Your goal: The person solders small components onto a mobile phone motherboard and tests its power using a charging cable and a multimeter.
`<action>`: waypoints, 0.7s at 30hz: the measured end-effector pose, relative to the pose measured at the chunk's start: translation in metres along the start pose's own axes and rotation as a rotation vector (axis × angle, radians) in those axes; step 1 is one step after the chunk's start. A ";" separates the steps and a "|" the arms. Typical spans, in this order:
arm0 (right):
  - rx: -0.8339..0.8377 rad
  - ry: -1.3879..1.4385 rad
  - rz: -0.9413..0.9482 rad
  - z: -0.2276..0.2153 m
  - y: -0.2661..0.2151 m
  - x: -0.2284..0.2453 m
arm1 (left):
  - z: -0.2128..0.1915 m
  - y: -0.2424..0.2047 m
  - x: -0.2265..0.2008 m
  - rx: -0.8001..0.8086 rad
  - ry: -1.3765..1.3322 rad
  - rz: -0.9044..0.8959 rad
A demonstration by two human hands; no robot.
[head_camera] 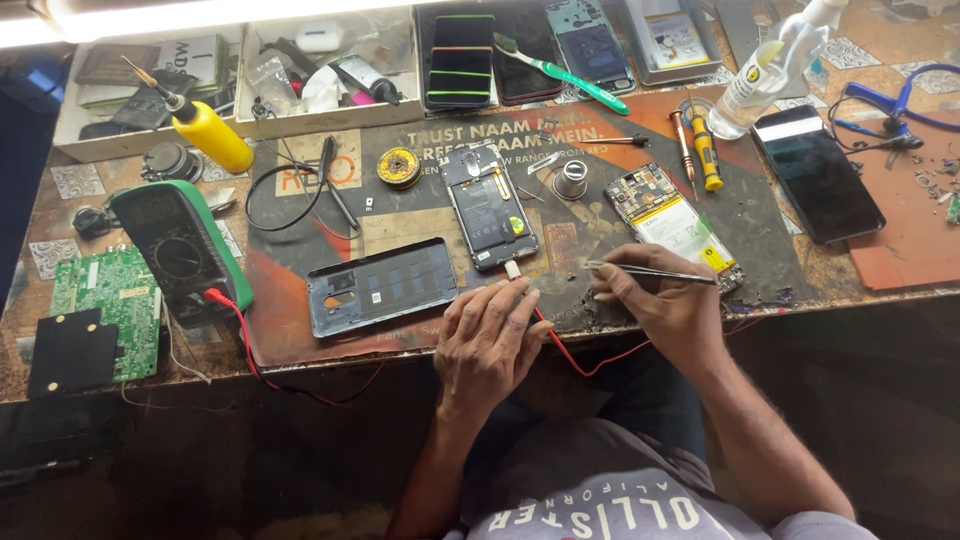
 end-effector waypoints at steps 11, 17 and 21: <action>0.062 -0.021 0.059 0.000 0.011 -0.008 | -0.001 0.001 0.001 0.008 -0.022 -0.016; -0.007 -0.175 -0.018 0.002 0.005 0.005 | 0.000 -0.002 0.002 0.010 -0.026 -0.024; -0.008 -0.213 -0.053 0.004 0.004 0.012 | 0.003 -0.003 0.002 0.013 -0.009 -0.025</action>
Point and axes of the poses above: each hand's wrist, its own y-axis towards the middle knuckle, its own z-axis out of the palm, x = y × z, the point moved 8 cm from there along y, towards the middle knuckle, and after that the axes turned 11 degrees about z, right-handed, at the moved point
